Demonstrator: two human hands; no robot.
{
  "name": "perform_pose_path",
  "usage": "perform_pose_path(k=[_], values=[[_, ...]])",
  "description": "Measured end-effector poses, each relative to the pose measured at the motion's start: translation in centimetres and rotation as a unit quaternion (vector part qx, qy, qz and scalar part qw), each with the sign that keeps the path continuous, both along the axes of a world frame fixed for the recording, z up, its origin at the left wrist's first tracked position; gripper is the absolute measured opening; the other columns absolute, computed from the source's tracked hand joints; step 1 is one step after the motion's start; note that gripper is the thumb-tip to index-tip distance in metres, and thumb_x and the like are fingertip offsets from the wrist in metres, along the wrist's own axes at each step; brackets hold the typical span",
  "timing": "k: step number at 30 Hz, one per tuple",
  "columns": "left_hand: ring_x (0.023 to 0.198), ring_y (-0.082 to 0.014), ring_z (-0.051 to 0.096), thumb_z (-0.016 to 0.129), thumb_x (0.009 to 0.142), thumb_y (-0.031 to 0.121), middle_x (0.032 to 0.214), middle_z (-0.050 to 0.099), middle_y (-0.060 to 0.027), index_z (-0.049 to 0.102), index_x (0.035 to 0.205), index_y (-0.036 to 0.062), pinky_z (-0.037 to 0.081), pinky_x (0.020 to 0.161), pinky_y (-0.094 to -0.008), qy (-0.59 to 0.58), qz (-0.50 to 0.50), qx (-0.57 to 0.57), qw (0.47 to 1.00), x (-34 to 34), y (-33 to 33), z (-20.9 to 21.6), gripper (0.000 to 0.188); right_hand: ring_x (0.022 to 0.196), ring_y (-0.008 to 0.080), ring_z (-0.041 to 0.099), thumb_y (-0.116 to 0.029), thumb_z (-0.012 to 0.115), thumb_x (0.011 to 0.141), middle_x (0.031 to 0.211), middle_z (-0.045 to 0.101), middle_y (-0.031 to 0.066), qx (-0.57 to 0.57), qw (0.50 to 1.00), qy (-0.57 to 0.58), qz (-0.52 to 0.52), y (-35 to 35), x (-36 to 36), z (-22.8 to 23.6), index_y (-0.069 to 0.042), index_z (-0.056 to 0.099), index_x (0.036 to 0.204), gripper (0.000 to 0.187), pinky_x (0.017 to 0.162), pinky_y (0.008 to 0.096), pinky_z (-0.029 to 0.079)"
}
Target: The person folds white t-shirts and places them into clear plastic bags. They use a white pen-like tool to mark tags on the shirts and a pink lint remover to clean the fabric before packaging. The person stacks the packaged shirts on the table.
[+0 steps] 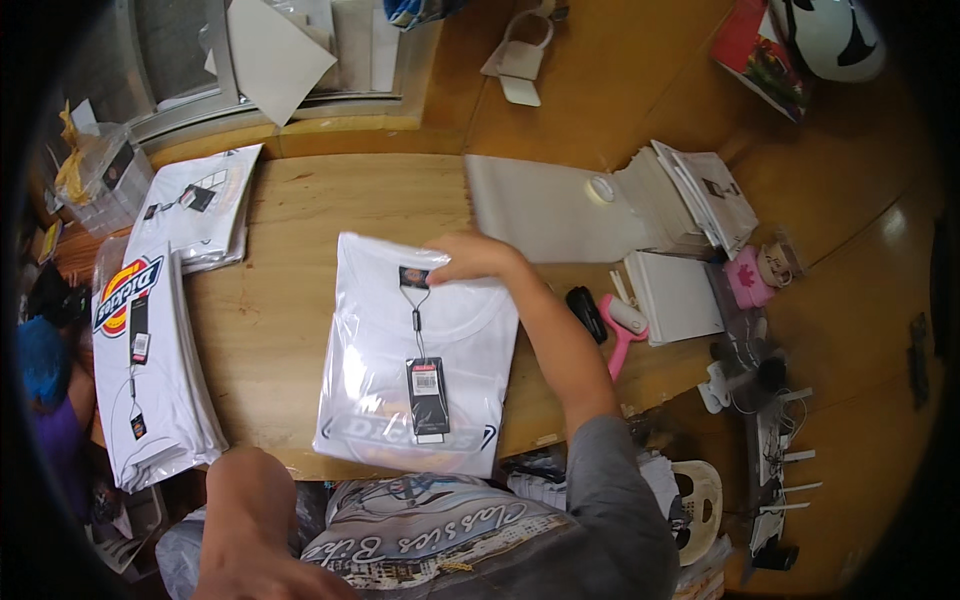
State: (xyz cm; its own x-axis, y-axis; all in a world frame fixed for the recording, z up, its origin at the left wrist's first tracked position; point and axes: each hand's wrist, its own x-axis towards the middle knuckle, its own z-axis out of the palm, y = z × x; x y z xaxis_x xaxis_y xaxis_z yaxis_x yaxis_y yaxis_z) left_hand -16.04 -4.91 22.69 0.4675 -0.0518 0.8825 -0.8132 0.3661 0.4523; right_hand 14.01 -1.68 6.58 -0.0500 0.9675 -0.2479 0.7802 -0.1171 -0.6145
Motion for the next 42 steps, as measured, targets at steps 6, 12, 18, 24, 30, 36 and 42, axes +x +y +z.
perform_pose_path(k=[6, 12, 18, 24, 30, 36, 42], values=[[0.043, -0.0072, 0.044, 0.047, 0.083, 0.033, 0.056, 0.051, -0.0068, 0.047, 0.117, 0.0191, 0.031, 0.038, -0.0205, 0.048, -0.110, -0.012, 0.993, 2.4, -1.8, -0.1, 0.036, 0.079, 0.0138, 0.053, -0.008, 0.063, 0.072, 0.088, 0.057, 0.0060, 0.327, 0.821, 0.251, -0.396, -15.0, 5.7, 5.9, 0.002, 0.053, 0.102, 0.032, 0.072, 0.0249, 0.042], [0.040, -0.0058, 0.042, 0.047, 0.084, 0.030, 0.053, 0.050, -0.0057, 0.045, 0.119, 0.0199, 0.029, 0.036, -0.0198, 0.057, -0.154, -0.017, 0.986, 3.6, -2.7, -0.6, 0.036, 0.083, 0.0215, 0.054, -0.009, 0.058, 0.077, 0.099, 0.053, 0.0104, 0.584, 0.545, 0.172, -0.576, -18.8, 14.5, -2.9, -0.004, 0.040, 0.114, 0.041, 0.072, 0.0334, 0.046], [0.038, -0.0043, 0.040, 0.046, 0.085, 0.027, 0.051, 0.049, -0.0046, 0.043, 0.120, 0.0208, 0.028, 0.034, -0.0192, 0.048, -0.173, -0.017, 0.984, 3.5, -2.7, -1.2, 0.036, 0.098, 0.0344, 0.044, 0.001, 0.040, 0.079, 0.116, 0.037, 0.0135, 0.231, 0.526, 0.410, -0.708, -18.3, 20.5, -14.9, -0.018, 0.019, 0.125, 0.054, 0.065, 0.0501, 0.049], [0.035, -0.0028, 0.038, 0.046, 0.086, 0.025, 0.048, 0.048, -0.0035, 0.041, 0.122, 0.0216, 0.026, 0.032, -0.0185, -0.005, -0.070, 0.006, 0.998, -3.2, -1.1, -1.2, 0.036, 0.081, 0.0281, 0.053, -0.018, 0.056, 0.077, 0.102, 0.049, 0.0174, 0.320, 0.549, 0.050, -0.771, -17.0, 22.4, -12.0, -0.003, 0.034, 0.116, 0.048, 0.064, 0.0368, 0.049], [0.053, -0.0166, 0.052, 0.048, 0.077, 0.000, 0.068, 0.054, -0.0119, 0.054, 0.082, -0.0037, 0.041, 0.046, -0.0259, 0.240, 0.664, -0.008, 0.708, -14.7, 4.6, -5.4, 0.009, 0.090, 0.0253, 0.054, -0.013, 0.048, 0.082, 0.100, 0.055, 0.0168, 0.451, 0.793, -0.019, -0.408, 0.1, 9.0, -3.8, -0.001, 0.050, 0.108, 0.028, 0.076, 0.0322, 0.043], [0.085, -0.0299, 0.053, 0.053, 0.078, 0.021, 0.090, 0.056, -0.0136, 0.056, 0.097, 0.0010, 0.041, 0.072, -0.0386, 0.566, 0.802, 0.187, -0.043, -30.6, 13.3, -15.4, 0.028, 0.090, 0.0307, 0.052, -0.019, 0.046, 0.082, 0.094, 0.056, 0.0173, 0.303, 0.950, 0.041, 0.057, 20.0, -15.8, -4.3, -0.002, 0.058, 0.094, 0.024, 0.077, 0.0371, 0.040], [0.093, -0.0306, 0.049, 0.063, 0.068, 0.031, 0.096, 0.052, -0.0143, 0.060, 0.088, 0.0027, 0.041, 0.073, -0.0446, 0.664, 0.740, 0.078, -0.075, -32.4, 15.5, -17.5, 0.035, 0.099, 0.0315, 0.048, -0.015, 0.045, 0.082, 0.107, 0.051, 0.0172, 0.311, 0.941, -0.036, 0.129, 32.1, -27.3, -6.4, -0.001, 0.048, 0.109, 0.031, 0.083, 0.0388, 0.038]])
